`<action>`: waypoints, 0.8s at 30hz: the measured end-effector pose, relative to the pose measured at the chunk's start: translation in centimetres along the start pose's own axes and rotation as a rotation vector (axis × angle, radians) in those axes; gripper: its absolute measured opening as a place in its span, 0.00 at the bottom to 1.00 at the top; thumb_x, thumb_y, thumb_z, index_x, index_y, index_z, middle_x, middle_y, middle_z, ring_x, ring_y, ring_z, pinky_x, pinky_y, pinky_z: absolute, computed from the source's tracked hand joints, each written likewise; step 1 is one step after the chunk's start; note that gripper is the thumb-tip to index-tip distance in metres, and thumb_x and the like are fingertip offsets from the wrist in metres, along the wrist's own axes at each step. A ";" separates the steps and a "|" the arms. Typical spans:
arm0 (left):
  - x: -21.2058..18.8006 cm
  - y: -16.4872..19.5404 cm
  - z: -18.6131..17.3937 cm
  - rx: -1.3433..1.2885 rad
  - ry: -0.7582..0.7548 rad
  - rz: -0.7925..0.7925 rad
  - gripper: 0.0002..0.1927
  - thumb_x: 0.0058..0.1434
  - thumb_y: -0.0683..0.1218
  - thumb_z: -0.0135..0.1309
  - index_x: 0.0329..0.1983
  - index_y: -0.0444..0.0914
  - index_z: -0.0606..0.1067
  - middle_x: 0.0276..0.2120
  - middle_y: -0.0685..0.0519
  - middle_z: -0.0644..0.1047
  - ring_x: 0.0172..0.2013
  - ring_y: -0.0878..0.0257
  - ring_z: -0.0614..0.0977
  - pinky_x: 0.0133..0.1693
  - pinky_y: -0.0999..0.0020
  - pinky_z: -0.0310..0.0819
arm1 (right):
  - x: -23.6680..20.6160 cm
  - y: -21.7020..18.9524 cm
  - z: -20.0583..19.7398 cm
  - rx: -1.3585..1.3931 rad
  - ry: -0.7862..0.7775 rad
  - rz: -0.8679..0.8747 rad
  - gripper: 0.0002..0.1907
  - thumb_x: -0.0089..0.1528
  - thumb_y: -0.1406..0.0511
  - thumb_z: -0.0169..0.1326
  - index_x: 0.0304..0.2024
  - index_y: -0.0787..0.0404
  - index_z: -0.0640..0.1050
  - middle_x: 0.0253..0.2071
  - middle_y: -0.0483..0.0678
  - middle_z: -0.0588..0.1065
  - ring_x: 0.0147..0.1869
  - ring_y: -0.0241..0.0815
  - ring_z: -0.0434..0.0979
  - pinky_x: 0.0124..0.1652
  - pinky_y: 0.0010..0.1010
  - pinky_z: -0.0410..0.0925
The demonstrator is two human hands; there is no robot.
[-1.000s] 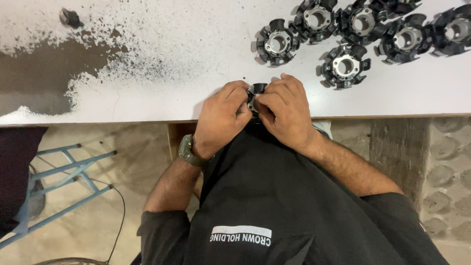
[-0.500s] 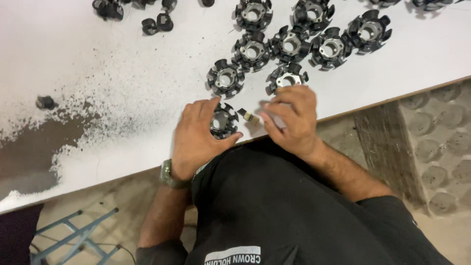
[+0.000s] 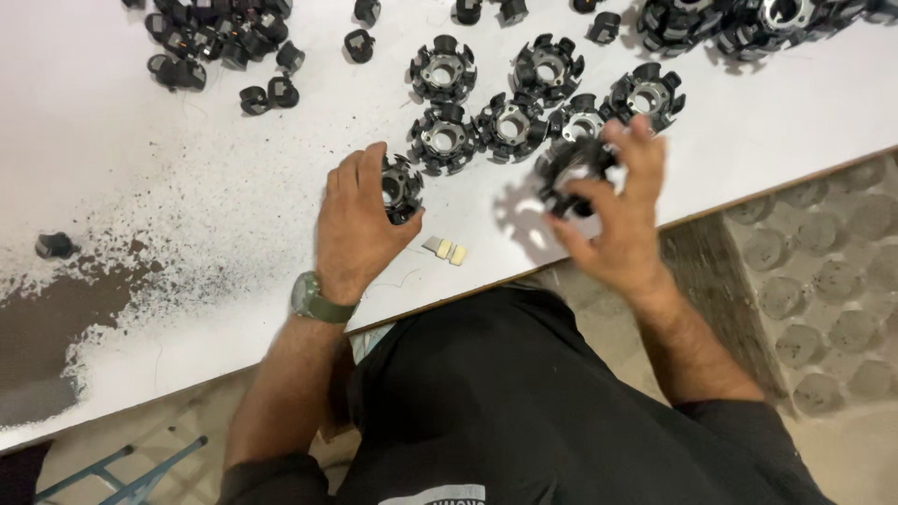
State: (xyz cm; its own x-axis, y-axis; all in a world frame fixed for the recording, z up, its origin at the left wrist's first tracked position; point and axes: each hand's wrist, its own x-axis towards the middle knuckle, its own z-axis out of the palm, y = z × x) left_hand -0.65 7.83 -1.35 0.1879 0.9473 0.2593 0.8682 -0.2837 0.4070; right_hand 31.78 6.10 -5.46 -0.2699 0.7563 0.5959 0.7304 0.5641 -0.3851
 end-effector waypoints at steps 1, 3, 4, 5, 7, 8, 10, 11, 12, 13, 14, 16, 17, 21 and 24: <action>-0.1 0.3 -0.2 -0.026 0.002 0.006 0.47 0.49 0.50 0.72 0.68 0.34 0.62 0.58 0.38 0.70 0.56 0.41 0.72 0.56 0.49 0.70 | 0.2 1.6 -1.2 -0.053 0.011 0.022 0.17 0.61 0.59 0.72 0.45 0.57 0.80 0.79 0.57 0.52 0.85 0.61 0.42 0.77 0.67 0.35; 0.4 0.9 -0.6 -0.070 0.025 0.035 0.47 0.51 0.50 0.72 0.69 0.33 0.61 0.59 0.39 0.70 0.57 0.42 0.73 0.58 0.50 0.71 | 1.7 4.6 -2.2 -0.116 -0.007 0.034 0.18 0.64 0.58 0.73 0.47 0.59 0.79 0.79 0.58 0.51 0.85 0.60 0.42 0.77 0.65 0.36; 1.0 1.3 -0.6 -0.081 0.025 0.094 0.48 0.50 0.51 0.73 0.69 0.33 0.61 0.59 0.38 0.70 0.57 0.42 0.73 0.58 0.50 0.71 | 2.4 5.6 -2.5 -0.129 -0.041 0.030 0.19 0.65 0.59 0.73 0.47 0.60 0.79 0.79 0.59 0.51 0.85 0.61 0.42 0.76 0.66 0.36; 1.6 2.0 -0.4 -0.094 0.022 0.145 0.48 0.50 0.52 0.73 0.68 0.32 0.61 0.59 0.38 0.70 0.58 0.42 0.73 0.58 0.50 0.71 | 3.0 6.3 -2.6 -0.138 -0.083 0.024 0.19 0.65 0.59 0.74 0.47 0.62 0.78 0.79 0.59 0.52 0.85 0.62 0.42 0.75 0.66 0.36; 3.1 3.6 0.3 -0.117 0.015 0.217 0.49 0.49 0.54 0.74 0.68 0.32 0.61 0.59 0.37 0.69 0.58 0.43 0.73 0.58 0.51 0.71 | 4.2 6.6 -1.5 -0.175 -0.164 0.015 0.20 0.64 0.58 0.73 0.46 0.63 0.79 0.78 0.59 0.54 0.84 0.63 0.42 0.77 0.69 0.36; 4.2 4.5 0.9 -0.127 0.007 0.243 0.49 0.49 0.54 0.74 0.68 0.32 0.61 0.59 0.37 0.69 0.58 0.44 0.73 0.58 0.52 0.71 | 4.5 6.4 -1.2 -0.192 -0.206 0.008 0.20 0.63 0.57 0.73 0.45 0.63 0.79 0.77 0.59 0.54 0.84 0.63 0.43 0.77 0.70 0.36; 6.8 6.0 2.2 -0.134 -0.008 0.281 0.49 0.49 0.54 0.73 0.68 0.33 0.61 0.59 0.36 0.69 0.57 0.44 0.73 0.56 0.52 0.72 | 5.2 6.3 -1.3 -0.205 -0.219 0.022 0.25 0.56 0.53 0.75 0.39 0.63 0.79 0.76 0.61 0.56 0.82 0.66 0.43 0.72 0.73 0.35; 8.0 6.6 2.8 -0.131 -0.024 0.291 0.48 0.49 0.54 0.73 0.68 0.33 0.62 0.58 0.36 0.69 0.57 0.43 0.73 0.54 0.51 0.73 | 5.3 6.1 -1.4 -0.207 -0.230 0.031 0.27 0.53 0.50 0.76 0.36 0.64 0.79 0.75 0.62 0.57 0.81 0.68 0.43 0.70 0.74 0.35; 8.9 7.1 3.4 -0.128 -0.040 0.305 0.48 0.49 0.54 0.73 0.67 0.34 0.62 0.58 0.35 0.69 0.56 0.43 0.73 0.53 0.50 0.73 | 5.4 6.0 -1.2 -0.226 -0.244 0.013 0.27 0.52 0.50 0.76 0.35 0.64 0.79 0.75 0.62 0.57 0.81 0.68 0.43 0.70 0.74 0.35; 9.5 7.4 3.9 -0.101 -0.043 0.304 0.47 0.49 0.54 0.73 0.67 0.34 0.62 0.56 0.36 0.69 0.55 0.43 0.73 0.51 0.49 0.72 | 5.5 5.9 -1.0 -0.247 -0.255 -0.005 0.27 0.52 0.50 0.76 0.34 0.64 0.79 0.76 0.62 0.57 0.82 0.67 0.43 0.70 0.74 0.35; 10.0 7.8 4.4 -0.076 -0.049 0.307 0.47 0.49 0.54 0.73 0.66 0.33 0.62 0.54 0.36 0.70 0.54 0.42 0.73 0.50 0.48 0.72 | 5.4 5.9 -0.9 -0.269 -0.265 -0.018 0.27 0.51 0.50 0.75 0.34 0.64 0.78 0.76 0.62 0.57 0.82 0.67 0.44 0.71 0.74 0.35; 10.3 8.1 5.1 -0.039 -0.056 0.339 0.47 0.50 0.55 0.72 0.66 0.33 0.61 0.52 0.38 0.70 0.52 0.43 0.73 0.50 0.47 0.70 | 5.0 5.9 -0.5 -0.195 -0.281 0.000 0.24 0.52 0.52 0.75 0.33 0.63 0.78 0.77 0.58 0.58 0.84 0.64 0.44 0.73 0.72 0.36; 10.0 7.9 5.2 -0.024 -0.048 0.365 0.47 0.51 0.55 0.72 0.67 0.33 0.61 0.51 0.38 0.70 0.50 0.44 0.74 0.50 0.46 0.69 | 4.7 5.9 -0.4 -0.160 -0.284 0.010 0.23 0.53 0.54 0.74 0.32 0.62 0.78 0.77 0.57 0.58 0.85 0.62 0.44 0.75 0.70 0.36; 8.9 7.7 5.5 -0.009 -0.052 0.376 0.46 0.51 0.55 0.71 0.67 0.34 0.61 0.51 0.39 0.69 0.48 0.45 0.73 0.52 0.48 0.67 | 2.8 5.8 -0.7 -0.167 -0.132 0.009 0.22 0.55 0.56 0.76 0.38 0.62 0.79 0.78 0.58 0.56 0.86 0.61 0.44 0.76 0.70 0.35; 8.7 7.9 5.6 0.035 -0.064 0.386 0.47 0.50 0.56 0.71 0.66 0.32 0.61 0.50 0.37 0.68 0.48 0.44 0.73 0.49 0.47 0.66 | 1.8 6.3 -2.4 -0.183 -0.007 0.069 0.22 0.56 0.57 0.78 0.38 0.61 0.79 0.79 0.59 0.55 0.86 0.60 0.44 0.76 0.70 0.34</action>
State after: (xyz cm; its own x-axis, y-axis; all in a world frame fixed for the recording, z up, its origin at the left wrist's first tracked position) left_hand 10.42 14.62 -0.74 0.5310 0.7797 0.3319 0.7432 -0.6166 0.2597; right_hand 37.38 10.25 -5.14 -0.2188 0.7936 0.5677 0.8488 0.4418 -0.2904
